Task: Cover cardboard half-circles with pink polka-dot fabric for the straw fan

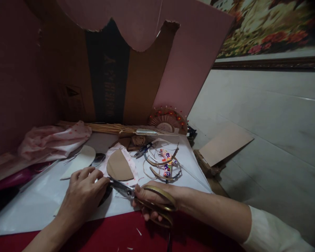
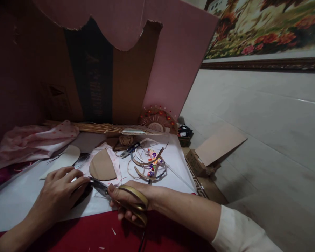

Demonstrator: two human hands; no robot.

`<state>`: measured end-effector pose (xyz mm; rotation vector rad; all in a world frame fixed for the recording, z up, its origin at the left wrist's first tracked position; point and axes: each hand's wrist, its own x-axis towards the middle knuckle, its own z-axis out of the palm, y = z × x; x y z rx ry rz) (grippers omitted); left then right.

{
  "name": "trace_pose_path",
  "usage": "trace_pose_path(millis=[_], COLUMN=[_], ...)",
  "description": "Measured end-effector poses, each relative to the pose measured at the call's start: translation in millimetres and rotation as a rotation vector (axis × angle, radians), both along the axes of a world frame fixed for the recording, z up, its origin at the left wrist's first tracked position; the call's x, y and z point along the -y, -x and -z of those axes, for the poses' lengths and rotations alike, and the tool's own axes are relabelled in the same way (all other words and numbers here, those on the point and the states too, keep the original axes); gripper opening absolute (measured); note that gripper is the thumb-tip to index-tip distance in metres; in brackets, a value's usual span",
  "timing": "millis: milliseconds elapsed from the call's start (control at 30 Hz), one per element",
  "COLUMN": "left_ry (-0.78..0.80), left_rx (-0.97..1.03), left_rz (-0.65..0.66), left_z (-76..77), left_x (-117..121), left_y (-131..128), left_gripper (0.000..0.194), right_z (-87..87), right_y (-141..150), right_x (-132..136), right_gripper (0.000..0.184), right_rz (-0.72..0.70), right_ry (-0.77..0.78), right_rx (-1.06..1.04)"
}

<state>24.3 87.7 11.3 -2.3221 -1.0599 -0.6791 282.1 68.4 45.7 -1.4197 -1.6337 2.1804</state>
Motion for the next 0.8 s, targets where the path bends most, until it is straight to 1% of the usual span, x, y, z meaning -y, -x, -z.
trace_pose_path(millis=[233,400,467,600,700,800], left_ry=[0.042,0.048,0.059,0.045,0.032,0.037], left_rx=[-0.018,-0.008,-0.005,0.008,0.012,0.007], left_rz=[-0.032,-0.002,-0.001,0.010,0.015,0.019], left_z=[0.2,0.7,0.1,-0.7,0.4,2.2], left_x=[0.8,-1.0,-1.0,-0.7,-1.6,-2.3], left_y=[1.9,2.9,2.7,2.9,5.3,7.8], left_gripper=[0.019,0.019,0.019,0.018,0.018,0.017], right_z=[-8.5,-14.8,-16.7,-21.0,-23.1,-20.8], right_y=[3.1,6.6,8.8,13.4,17.4,21.2], right_x=[8.8,13.7,13.6,10.6,7.8,5.1], right_gripper=[0.052,0.052,0.048,0.041,0.044,0.049], right_rz=[0.066,0.113,0.104,0.123,0.130,0.124], right_ry=[-0.083,-0.133,-0.117,-0.036,0.010,0.035], right_rx=[-0.019,0.079,0.103,0.101,0.106,0.092])
